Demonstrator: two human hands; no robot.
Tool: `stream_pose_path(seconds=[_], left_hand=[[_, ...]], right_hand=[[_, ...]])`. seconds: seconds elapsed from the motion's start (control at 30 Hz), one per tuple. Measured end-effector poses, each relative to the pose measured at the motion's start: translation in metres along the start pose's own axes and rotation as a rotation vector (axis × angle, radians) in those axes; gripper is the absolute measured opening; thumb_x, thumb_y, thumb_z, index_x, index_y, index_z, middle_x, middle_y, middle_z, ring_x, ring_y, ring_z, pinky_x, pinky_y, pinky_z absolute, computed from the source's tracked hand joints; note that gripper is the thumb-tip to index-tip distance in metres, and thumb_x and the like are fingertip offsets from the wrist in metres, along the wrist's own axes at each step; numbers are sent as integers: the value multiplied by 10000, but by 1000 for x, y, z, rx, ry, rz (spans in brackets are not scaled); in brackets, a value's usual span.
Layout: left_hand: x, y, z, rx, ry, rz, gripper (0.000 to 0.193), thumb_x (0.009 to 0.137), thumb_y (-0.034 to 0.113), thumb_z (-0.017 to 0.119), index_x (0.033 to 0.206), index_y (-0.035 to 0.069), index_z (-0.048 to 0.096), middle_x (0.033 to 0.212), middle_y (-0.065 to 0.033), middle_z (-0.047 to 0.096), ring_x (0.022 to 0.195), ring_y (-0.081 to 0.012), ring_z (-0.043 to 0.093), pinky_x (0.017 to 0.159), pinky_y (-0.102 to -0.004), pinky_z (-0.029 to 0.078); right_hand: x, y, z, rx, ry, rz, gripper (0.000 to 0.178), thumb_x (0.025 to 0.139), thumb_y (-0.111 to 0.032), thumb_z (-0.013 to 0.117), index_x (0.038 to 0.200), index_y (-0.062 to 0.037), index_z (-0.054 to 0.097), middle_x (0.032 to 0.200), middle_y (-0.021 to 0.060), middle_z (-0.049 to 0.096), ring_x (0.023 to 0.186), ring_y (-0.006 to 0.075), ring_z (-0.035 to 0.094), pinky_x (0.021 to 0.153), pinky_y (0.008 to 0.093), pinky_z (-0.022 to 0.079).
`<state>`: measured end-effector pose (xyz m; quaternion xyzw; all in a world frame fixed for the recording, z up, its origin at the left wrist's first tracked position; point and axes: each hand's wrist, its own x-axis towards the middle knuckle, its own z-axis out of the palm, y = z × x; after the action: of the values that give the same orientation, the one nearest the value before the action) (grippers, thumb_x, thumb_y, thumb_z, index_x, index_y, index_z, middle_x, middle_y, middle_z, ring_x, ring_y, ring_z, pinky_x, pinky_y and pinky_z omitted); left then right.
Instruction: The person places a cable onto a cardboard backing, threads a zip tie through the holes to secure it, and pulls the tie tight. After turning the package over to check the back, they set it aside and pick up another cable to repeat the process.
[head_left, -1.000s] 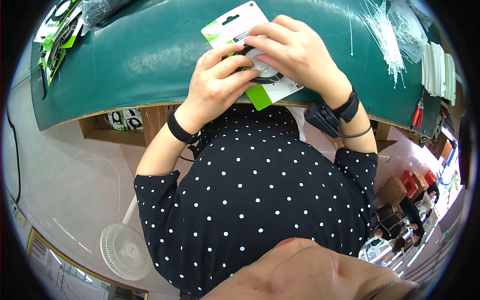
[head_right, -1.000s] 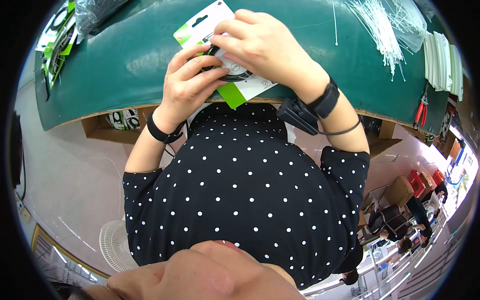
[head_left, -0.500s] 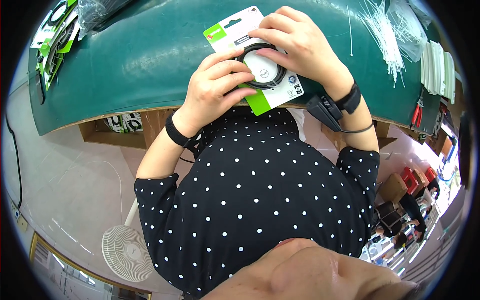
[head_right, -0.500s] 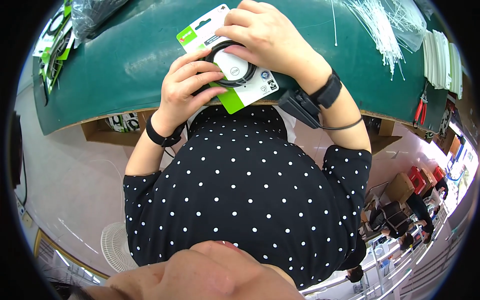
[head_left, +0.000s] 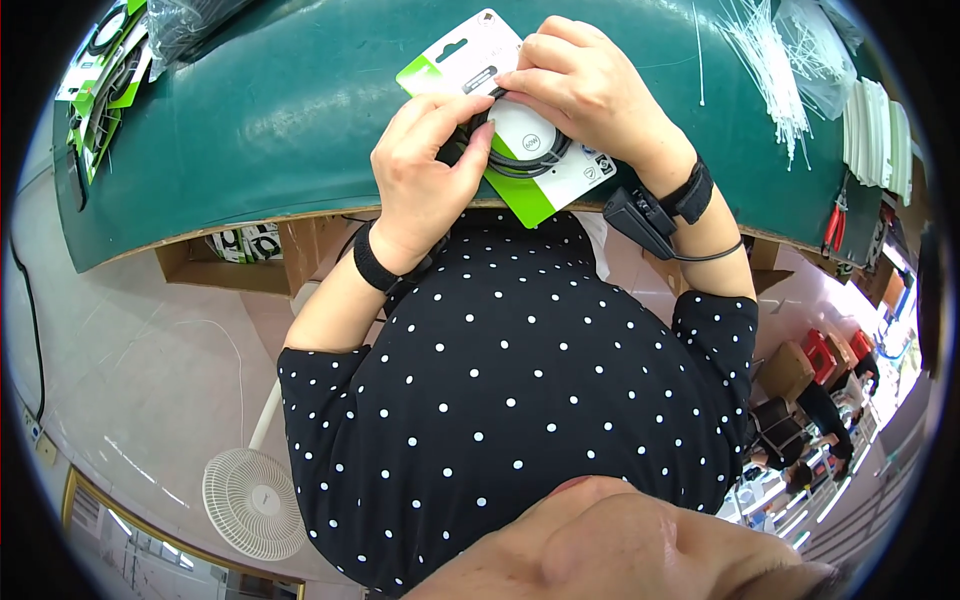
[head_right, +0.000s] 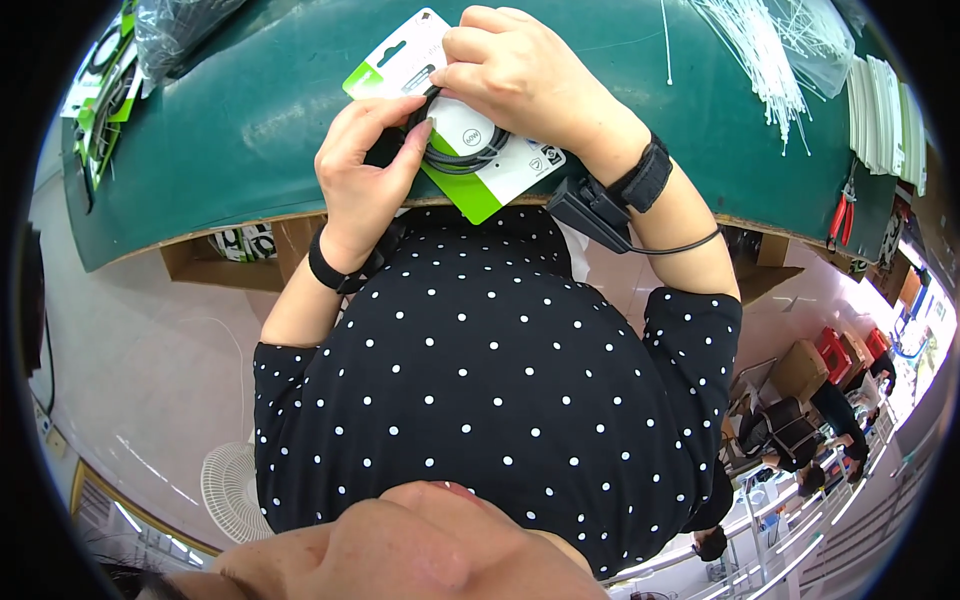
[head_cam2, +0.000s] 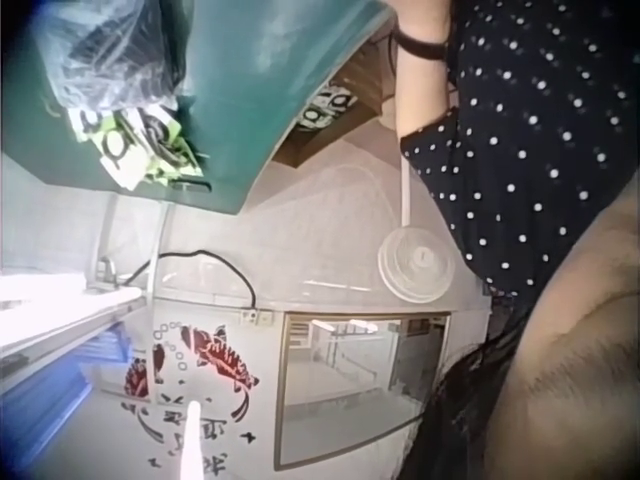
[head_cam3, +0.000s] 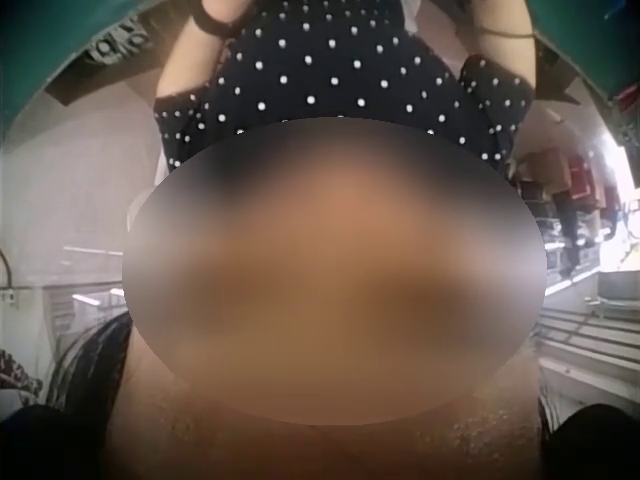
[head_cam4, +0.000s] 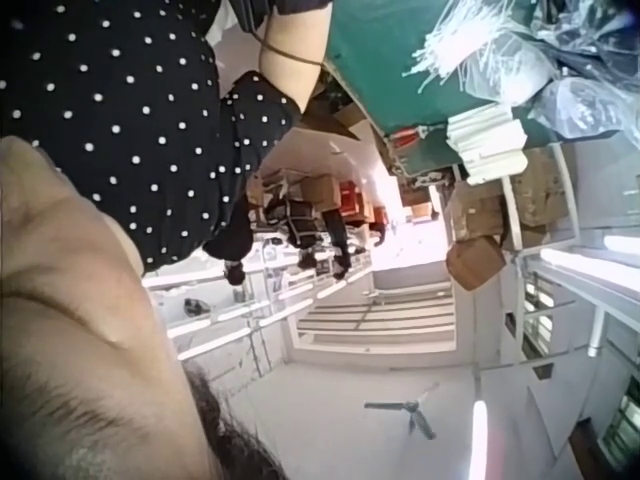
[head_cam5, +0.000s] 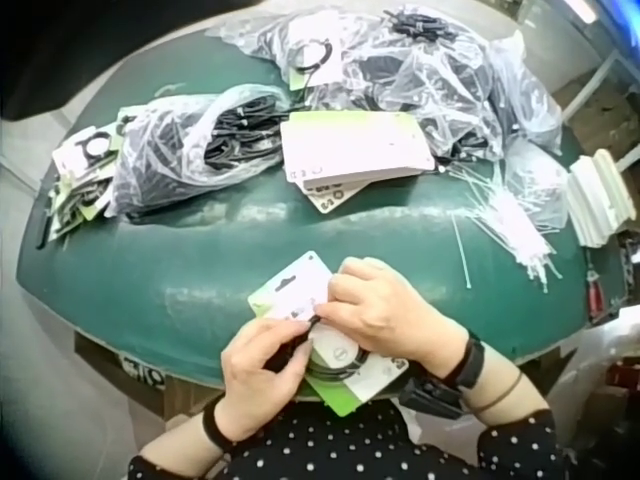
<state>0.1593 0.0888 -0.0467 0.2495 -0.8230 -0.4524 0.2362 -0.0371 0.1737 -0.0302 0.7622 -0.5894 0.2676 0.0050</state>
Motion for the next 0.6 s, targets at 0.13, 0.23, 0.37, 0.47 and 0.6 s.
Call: stream_pose_path(seconds=[0.13, 0.23, 0.37, 0.47, 0.6], left_hand=[[0, -2, 2, -7, 30, 43, 267, 708, 51, 770, 961, 75, 686, 987, -49, 660, 903, -240, 627, 799, -353, 486], [3, 1, 3, 130, 147, 258, 246, 696, 32, 800, 917, 28, 693, 953, -74, 663, 845, -208, 635, 747, -300, 520], [-5, 9, -7, 259, 58, 347, 248, 673, 53, 823, 880, 26, 691, 956, -74, 652, 848, -218, 630, 737, -308, 515], [-7, 1, -3, 208, 68, 372, 234, 681, 100, 816, 868, 46, 687, 925, -57, 622, 825, -231, 612, 716, -330, 495], [-14, -3, 0, 165, 71, 367, 233, 683, 130, 813, 864, 55, 687, 916, -48, 607, 803, -238, 598, 697, -345, 478]], right_hand=[[4, -2, -5, 31, 4, 9, 220, 729, -109, 741, 939, -78, 685, 860, 28, 601, 807, 218, 564, 737, 336, 483], [10, -7, -6, 76, 19, -1, 220, 730, -106, 738, 942, -79, 689, 864, 24, 604, 812, 216, 563, 744, 335, 486], [13, -6, -4, 129, -5, -33, 218, 729, -104, 738, 941, -81, 693, 873, 18, 610, 825, 217, 563, 755, 337, 490], [13, 1, -4, 138, -77, -47, 218, 730, -108, 742, 941, -82, 694, 882, 15, 615, 841, 221, 565, 766, 341, 492], [14, 4, -11, 156, -18, -91, 131, 930, -225, 651, 942, -102, 697, 899, -34, 654, 794, 156, 572, 691, 308, 456]])
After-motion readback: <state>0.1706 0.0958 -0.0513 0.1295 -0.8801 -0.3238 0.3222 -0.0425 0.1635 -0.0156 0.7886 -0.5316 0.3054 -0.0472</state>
